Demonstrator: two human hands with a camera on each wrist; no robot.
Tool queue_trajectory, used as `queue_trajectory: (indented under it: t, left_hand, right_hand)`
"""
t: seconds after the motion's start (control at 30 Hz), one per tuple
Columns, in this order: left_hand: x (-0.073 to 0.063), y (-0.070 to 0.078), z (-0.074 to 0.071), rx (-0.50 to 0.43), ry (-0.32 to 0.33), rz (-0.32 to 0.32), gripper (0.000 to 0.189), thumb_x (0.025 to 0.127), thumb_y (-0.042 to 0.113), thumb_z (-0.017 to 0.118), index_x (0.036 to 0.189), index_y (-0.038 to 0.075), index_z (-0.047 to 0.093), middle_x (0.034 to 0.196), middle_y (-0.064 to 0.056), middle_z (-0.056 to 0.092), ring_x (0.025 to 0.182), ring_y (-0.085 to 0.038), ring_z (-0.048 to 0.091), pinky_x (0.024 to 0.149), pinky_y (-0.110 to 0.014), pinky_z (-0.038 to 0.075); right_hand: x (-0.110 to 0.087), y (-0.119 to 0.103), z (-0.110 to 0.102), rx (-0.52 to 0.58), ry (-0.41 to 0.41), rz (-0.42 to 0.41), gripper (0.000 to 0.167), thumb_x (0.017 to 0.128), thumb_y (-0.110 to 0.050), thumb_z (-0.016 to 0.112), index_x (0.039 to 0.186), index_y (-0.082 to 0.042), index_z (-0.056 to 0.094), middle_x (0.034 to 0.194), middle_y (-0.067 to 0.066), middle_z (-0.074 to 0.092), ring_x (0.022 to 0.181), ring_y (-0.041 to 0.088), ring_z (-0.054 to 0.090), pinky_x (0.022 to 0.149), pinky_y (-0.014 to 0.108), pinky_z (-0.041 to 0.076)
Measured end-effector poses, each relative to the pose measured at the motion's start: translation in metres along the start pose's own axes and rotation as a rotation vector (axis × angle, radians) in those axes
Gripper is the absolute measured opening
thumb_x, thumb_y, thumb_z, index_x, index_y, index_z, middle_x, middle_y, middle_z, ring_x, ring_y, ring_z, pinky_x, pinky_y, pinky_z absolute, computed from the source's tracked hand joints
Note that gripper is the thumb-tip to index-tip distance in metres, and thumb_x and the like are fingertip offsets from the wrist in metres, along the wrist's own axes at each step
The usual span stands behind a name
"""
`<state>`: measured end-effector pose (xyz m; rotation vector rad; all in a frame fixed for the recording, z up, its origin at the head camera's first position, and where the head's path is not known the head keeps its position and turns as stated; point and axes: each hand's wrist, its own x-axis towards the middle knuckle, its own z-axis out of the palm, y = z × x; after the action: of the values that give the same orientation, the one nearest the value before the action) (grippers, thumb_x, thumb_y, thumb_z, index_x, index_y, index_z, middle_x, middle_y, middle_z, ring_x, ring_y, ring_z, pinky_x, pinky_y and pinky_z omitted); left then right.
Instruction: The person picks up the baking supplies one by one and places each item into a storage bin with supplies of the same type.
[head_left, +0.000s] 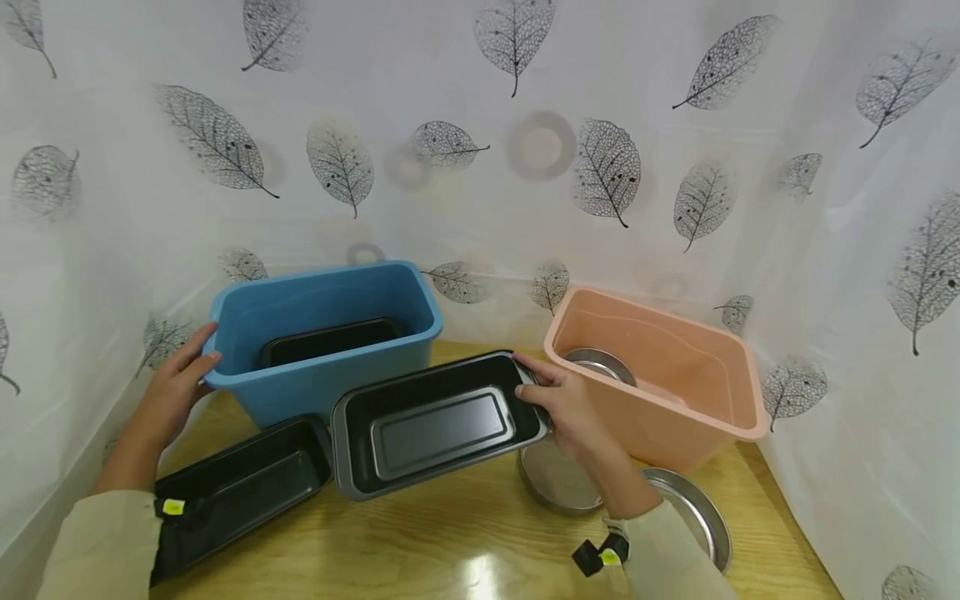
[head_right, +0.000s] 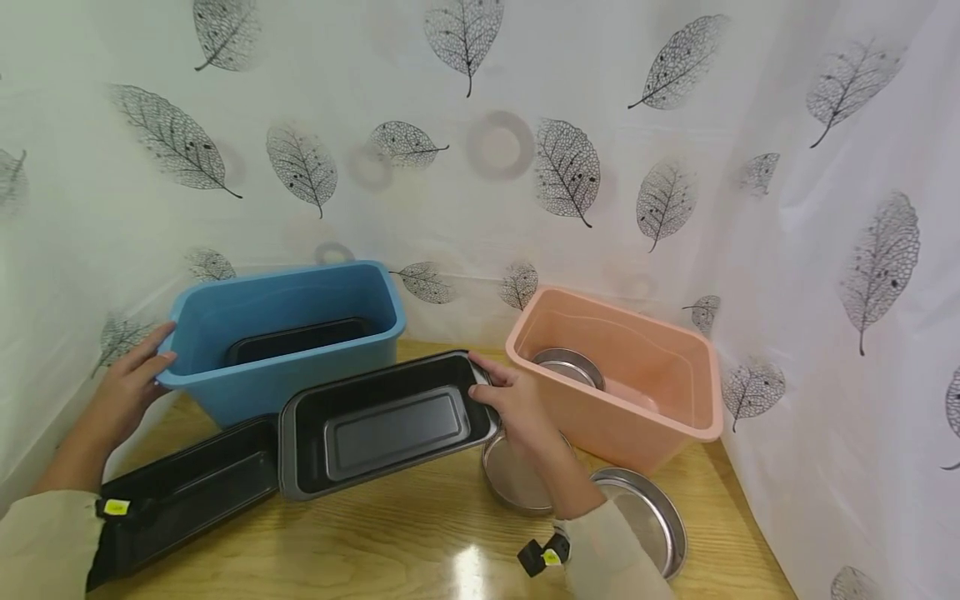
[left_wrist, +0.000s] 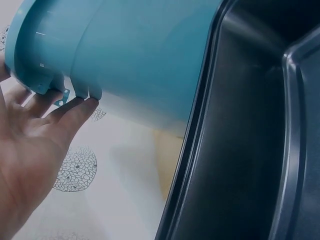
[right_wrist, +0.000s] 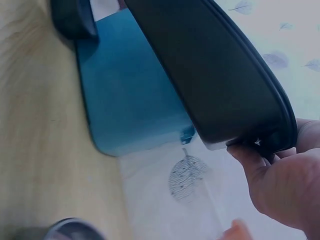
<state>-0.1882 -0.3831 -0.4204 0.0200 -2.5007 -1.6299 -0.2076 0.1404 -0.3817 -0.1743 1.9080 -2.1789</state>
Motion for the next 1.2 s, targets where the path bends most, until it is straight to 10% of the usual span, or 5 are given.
queue_trajectory:
  t: [0.6, 1.2]
  left_hand:
    - [-0.001, 0.007, 0.003, -0.001, -0.014, -0.011, 0.065, 0.11, 0.041, 0.037, 0.163, 0.026, 0.002, 0.169, -0.016, -0.007, 0.148, -0.056, 0.01, 0.106, -0.075, 0.027]
    - [-0.001, 0.001, -0.001, 0.046, -0.013, 0.0, 0.064, 0.11, 0.038, 0.037, 0.163, 0.026, 0.003, 0.17, -0.011, -0.005, 0.149, -0.053, 0.013, 0.096, -0.028, 0.054]
  right_hand:
    - [0.069, -0.056, 0.041, 0.013, -0.074, -0.06, 0.062, 0.092, 0.01, 0.059, 0.151, -0.007, 0.047, 0.144, 0.021, 0.055, 0.112, 0.038, 0.067, 0.08, 0.032, 0.059]
    - [0.123, -0.068, 0.087, 0.05, -0.077, -0.113, 0.06, 0.092, 0.01, 0.061, 0.148, -0.01, 0.052, 0.15, 0.013, 0.053, 0.13, 0.029, 0.058, 0.095, 0.034, 0.055]
